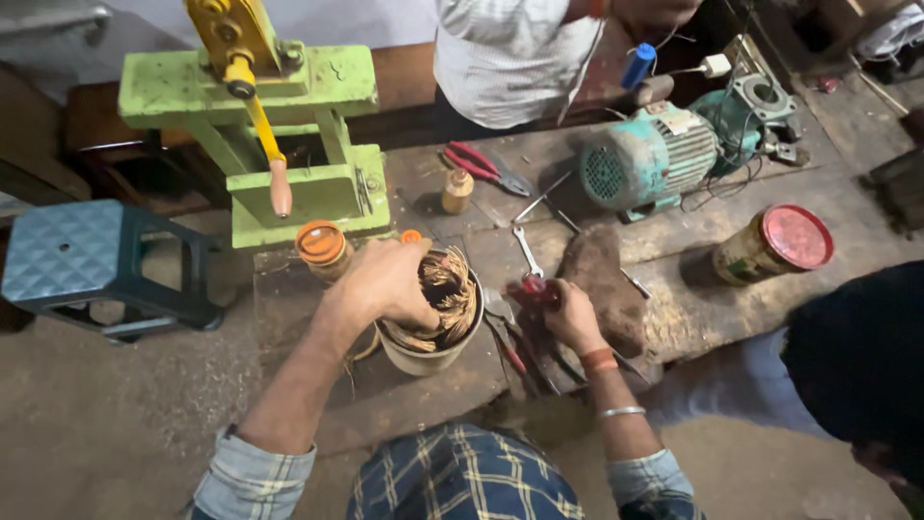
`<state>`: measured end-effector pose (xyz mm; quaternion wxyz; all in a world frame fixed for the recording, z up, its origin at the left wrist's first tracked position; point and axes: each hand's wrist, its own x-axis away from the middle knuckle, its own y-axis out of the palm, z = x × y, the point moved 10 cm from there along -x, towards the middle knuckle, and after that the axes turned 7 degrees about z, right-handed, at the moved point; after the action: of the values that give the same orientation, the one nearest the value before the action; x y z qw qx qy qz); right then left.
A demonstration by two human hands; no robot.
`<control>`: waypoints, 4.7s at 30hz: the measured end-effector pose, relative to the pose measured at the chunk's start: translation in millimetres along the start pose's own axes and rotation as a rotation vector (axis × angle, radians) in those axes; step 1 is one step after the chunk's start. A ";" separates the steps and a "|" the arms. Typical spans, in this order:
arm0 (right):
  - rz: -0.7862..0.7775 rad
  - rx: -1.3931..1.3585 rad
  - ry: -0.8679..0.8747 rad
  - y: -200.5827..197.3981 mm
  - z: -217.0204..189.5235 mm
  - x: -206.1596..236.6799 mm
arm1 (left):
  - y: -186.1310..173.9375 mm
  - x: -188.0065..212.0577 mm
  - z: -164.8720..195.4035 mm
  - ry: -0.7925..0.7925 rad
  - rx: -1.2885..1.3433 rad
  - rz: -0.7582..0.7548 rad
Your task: The person uses pliers and a screwdriver to manipulate and adjust copper windings inside a cylindrical metal component on a workbench. They repeatedly pull, cut, and reposition the wires while occasionally using a cloth to wipe the component.
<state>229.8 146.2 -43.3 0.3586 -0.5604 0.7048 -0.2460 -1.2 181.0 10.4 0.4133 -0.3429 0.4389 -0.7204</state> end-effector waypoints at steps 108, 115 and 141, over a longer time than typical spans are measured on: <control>-0.049 -1.469 -0.194 -47.2 -124.6 76.4 | 15.4 15.9 1.3 0.326 0.107 -0.089; -0.027 -1.377 -0.148 -39.0 -126.5 70.3 | 19.2 18.7 5.3 0.405 0.033 0.021; 0.112 -1.321 -0.551 -26.5 -155.4 101.8 | 32.8 16.1 0.6 0.316 0.074 -0.023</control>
<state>112.9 32.6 49.8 0.1216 -0.6650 0.6180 0.4014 2.2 157.4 -17.4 0.3432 -0.2148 0.4677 -0.7857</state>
